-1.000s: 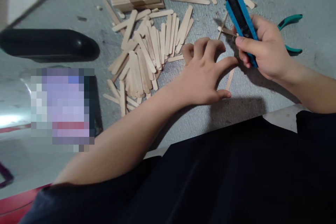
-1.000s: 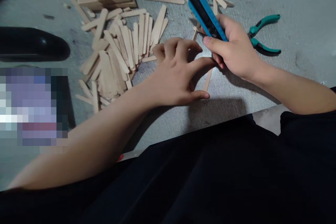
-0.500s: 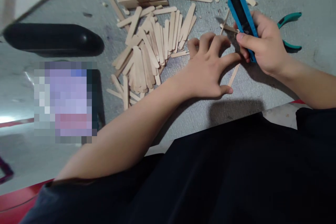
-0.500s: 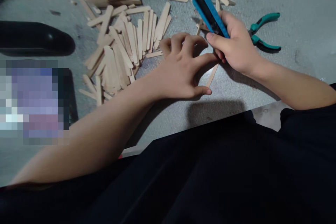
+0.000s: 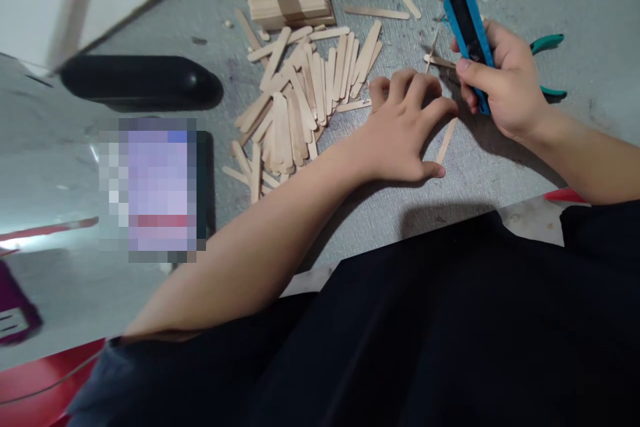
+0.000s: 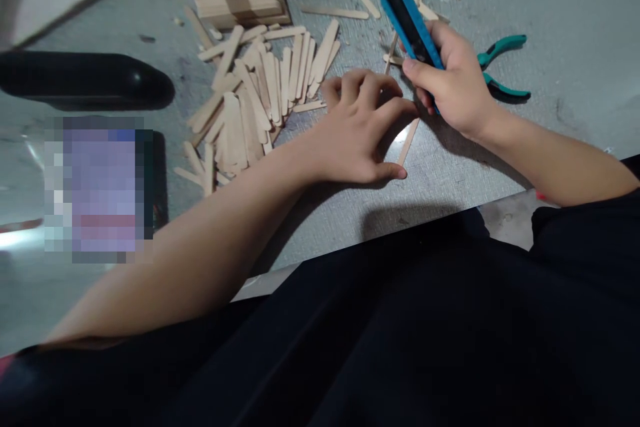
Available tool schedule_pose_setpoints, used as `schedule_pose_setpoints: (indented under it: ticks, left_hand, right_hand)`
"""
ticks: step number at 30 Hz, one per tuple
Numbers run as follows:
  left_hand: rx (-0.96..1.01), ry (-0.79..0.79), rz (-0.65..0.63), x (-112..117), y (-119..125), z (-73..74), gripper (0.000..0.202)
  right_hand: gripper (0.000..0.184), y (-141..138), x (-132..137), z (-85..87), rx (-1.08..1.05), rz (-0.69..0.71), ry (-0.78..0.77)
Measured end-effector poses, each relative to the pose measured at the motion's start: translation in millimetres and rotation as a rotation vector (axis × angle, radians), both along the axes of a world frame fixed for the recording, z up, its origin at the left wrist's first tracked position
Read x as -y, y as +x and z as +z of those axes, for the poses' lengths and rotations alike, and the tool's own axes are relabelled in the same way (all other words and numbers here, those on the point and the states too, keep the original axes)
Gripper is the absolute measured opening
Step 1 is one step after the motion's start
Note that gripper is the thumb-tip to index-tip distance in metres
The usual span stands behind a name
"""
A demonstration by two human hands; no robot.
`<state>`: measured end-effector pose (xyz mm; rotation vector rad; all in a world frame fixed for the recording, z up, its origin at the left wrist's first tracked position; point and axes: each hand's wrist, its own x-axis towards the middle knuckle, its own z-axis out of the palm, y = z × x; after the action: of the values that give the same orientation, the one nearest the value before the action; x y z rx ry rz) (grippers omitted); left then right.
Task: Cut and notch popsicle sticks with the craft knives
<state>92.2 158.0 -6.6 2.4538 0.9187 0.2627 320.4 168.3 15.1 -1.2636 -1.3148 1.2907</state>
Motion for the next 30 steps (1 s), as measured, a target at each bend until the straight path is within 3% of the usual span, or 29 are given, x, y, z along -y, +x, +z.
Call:
schedule_pose_setpoints:
  ticks: [6,12,15,19,22,26,30]
  left_hand:
    - [0.011,0.023,-0.007,0,-1,-3.1,0.102]
    - [0.062,0.027,-0.058,-2,-5,-6.3,0.103]
    - [0.122,0.013,-0.093,-5,-7,-9.4,0.111]
    - [0.199,0.022,-0.115,-9,-14,-22.3,0.114]
    - [0.312,0.085,-0.105,-11,-20,-38.7,0.116]
    - [0.548,0.148,-0.151,-7,-22,-54.9,0.101]
    - [0.677,0.155,-0.223,0,-18,-52.5,0.078]
  right_hand:
    - [0.050,1,0,2.2,0.046,-0.019,-0.022]
    - [0.035,4,-3,-4.7,0.016,0.042,0.044]
    - [0.038,7,-3,-6.6,0.026,0.069,0.056]
    - [0.047,10,-4,-6.5,0.039,0.058,0.028]
    - [0.043,11,-5,-7.7,0.035,0.034,0.046]
    - [0.043,11,-4,-11.4,0.056,0.074,0.026]
    - [0.046,8,1,-15.4,0.096,0.126,0.010]
